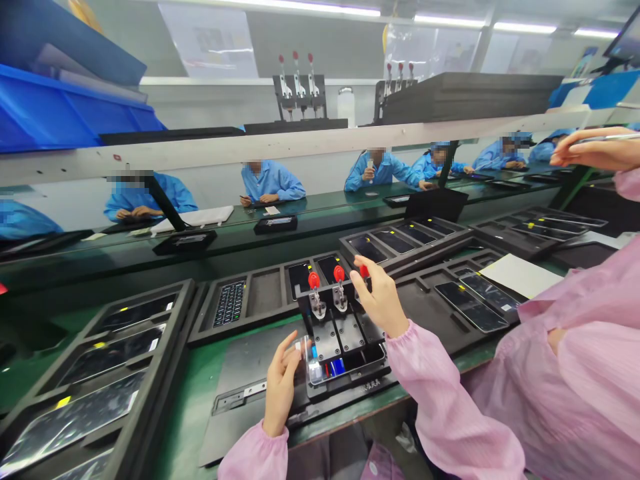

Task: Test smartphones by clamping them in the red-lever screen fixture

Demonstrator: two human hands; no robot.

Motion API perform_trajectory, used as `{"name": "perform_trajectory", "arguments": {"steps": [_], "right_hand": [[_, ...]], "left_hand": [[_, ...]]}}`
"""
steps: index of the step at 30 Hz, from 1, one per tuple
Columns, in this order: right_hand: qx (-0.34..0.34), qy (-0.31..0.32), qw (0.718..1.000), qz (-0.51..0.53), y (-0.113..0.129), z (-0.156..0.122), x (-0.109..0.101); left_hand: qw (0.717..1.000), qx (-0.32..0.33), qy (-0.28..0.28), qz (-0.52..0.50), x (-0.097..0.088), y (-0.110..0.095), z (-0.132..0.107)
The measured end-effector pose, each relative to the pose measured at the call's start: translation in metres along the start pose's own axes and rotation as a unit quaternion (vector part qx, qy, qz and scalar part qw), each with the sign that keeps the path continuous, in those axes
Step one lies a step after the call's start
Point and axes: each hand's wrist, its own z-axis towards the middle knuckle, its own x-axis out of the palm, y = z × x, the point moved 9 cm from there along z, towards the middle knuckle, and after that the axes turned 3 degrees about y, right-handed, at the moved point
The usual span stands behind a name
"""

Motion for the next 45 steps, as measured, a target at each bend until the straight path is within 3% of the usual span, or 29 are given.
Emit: {"name": "perform_trajectory", "arguments": {"steps": [5, 9, 13, 18, 24, 29, 34, 40, 45], "right_hand": [[-0.004, -0.055, 0.998, -0.023, 0.0, -0.027, -0.016], [-0.093, -0.104, 0.984, -0.108, -0.005, -0.079, -0.019], [-0.091, -0.067, 0.951, -0.288, -0.027, -0.109, 0.006], [-0.017, 0.007, 0.934, -0.357, -0.042, -0.107, 0.024], [0.021, 0.018, 0.956, -0.294, -0.041, -0.108, 0.014], [0.005, -0.085, 0.977, -0.196, -0.033, -0.12, -0.01], [-0.001, -0.157, 0.978, -0.138, -0.036, -0.137, -0.033], [0.054, -0.197, 0.975, -0.082, -0.069, -0.162, -0.034], [0.193, -0.194, 0.961, 0.034, -0.116, -0.188, -0.009]], "left_hand": [[0.997, 0.0, -0.006, 0.071, -0.007, -0.004, -0.003], [0.995, 0.006, 0.002, 0.096, -0.007, -0.009, -0.002], [0.997, 0.011, 0.014, 0.08, -0.006, -0.009, 0.0], [0.998, -0.02, 0.015, 0.053, -0.006, -0.001, -0.001], [0.996, -0.028, 0.041, 0.078, 0.001, -0.001, -0.002], [0.99, 0.003, 0.029, 0.138, 0.0, -0.008, -0.003], [0.993, 0.023, 0.026, 0.116, -0.001, -0.011, -0.003], [0.994, 0.015, 0.038, 0.106, 0.001, -0.008, -0.002], [0.994, 0.006, 0.036, 0.101, 0.0, -0.005, -0.003]]}}
